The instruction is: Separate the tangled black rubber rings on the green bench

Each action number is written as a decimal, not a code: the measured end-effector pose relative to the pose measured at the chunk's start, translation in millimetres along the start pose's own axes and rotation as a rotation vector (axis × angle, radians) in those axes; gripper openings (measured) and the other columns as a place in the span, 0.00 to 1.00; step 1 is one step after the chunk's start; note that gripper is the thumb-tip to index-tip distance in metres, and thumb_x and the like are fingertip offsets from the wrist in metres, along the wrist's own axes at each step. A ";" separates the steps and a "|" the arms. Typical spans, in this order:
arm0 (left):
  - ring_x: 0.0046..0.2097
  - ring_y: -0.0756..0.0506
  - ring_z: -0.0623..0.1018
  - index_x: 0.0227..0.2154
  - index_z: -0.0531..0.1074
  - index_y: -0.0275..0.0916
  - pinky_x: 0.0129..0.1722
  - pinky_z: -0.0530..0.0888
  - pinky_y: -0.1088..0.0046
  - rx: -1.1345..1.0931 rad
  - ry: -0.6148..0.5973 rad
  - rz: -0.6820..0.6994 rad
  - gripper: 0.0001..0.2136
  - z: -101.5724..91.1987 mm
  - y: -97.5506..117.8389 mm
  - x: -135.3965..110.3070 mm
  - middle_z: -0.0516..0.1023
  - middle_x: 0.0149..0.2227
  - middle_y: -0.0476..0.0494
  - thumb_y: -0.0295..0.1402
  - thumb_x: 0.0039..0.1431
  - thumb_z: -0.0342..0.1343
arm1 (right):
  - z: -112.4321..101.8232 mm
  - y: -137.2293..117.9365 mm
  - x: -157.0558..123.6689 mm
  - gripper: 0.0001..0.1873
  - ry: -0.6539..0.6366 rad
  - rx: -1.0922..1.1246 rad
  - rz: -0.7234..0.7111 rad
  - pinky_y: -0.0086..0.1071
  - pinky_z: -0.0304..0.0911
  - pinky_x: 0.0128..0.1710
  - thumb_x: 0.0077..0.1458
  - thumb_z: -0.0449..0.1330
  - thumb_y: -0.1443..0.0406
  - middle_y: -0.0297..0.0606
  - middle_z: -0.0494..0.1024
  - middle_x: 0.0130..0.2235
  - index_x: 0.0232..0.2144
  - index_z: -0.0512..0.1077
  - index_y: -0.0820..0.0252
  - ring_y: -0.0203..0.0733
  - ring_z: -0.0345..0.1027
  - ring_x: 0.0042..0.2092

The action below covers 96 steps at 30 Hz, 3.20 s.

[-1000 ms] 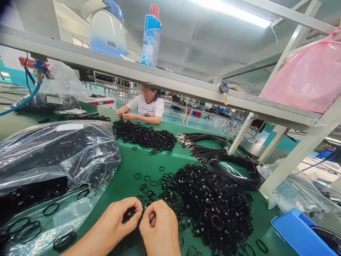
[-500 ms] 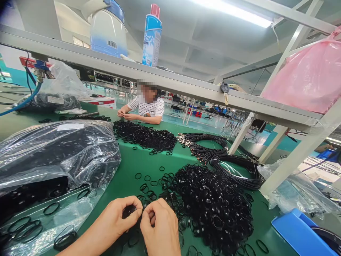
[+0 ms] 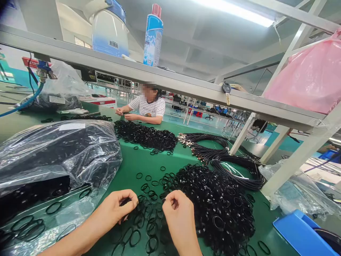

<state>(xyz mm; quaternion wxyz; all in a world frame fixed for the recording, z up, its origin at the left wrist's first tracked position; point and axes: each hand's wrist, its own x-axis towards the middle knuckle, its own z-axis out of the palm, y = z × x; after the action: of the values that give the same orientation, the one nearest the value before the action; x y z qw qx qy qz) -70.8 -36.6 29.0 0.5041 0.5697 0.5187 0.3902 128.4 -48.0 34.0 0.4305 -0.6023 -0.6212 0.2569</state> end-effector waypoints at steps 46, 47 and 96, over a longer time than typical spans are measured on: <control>0.18 0.55 0.61 0.28 0.75 0.34 0.17 0.56 0.81 -0.299 -0.077 -0.193 0.13 5.0 2.2 -1.4 0.65 0.15 0.57 0.38 0.42 0.65 | 8.0 -10.2 -12.8 0.09 -0.055 -0.101 -0.104 0.27 0.54 0.28 0.55 0.52 0.70 0.28 0.70 0.25 0.25 0.68 0.55 0.37 0.63 0.28; 0.19 0.55 0.60 0.28 0.75 0.34 0.18 0.54 0.81 -0.318 -0.077 -0.206 0.13 4.0 1.0 -0.9 0.63 0.15 0.58 0.38 0.41 0.66 | 6.8 -10.2 -12.4 0.09 -0.072 -0.109 -0.104 0.27 0.55 0.29 0.55 0.53 0.69 0.29 0.70 0.26 0.24 0.69 0.55 0.37 0.63 0.28; 0.25 0.49 0.77 0.31 0.72 0.35 0.26 0.71 0.75 -0.288 -0.159 -0.063 0.08 11.2 -5.9 -3.1 0.77 0.24 0.49 0.31 0.47 0.61 | 13.5 -4.5 -11.8 0.08 0.092 -0.198 -0.177 0.30 0.58 0.32 0.55 0.50 0.69 0.35 0.66 0.38 0.26 0.64 0.56 0.38 0.65 0.34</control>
<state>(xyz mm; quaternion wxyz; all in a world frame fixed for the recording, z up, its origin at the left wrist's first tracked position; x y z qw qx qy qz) -61.6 -41.8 21.4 0.6320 0.5039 0.4336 0.3983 113.5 -57.3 28.4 0.4177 -0.5959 -0.6740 0.1275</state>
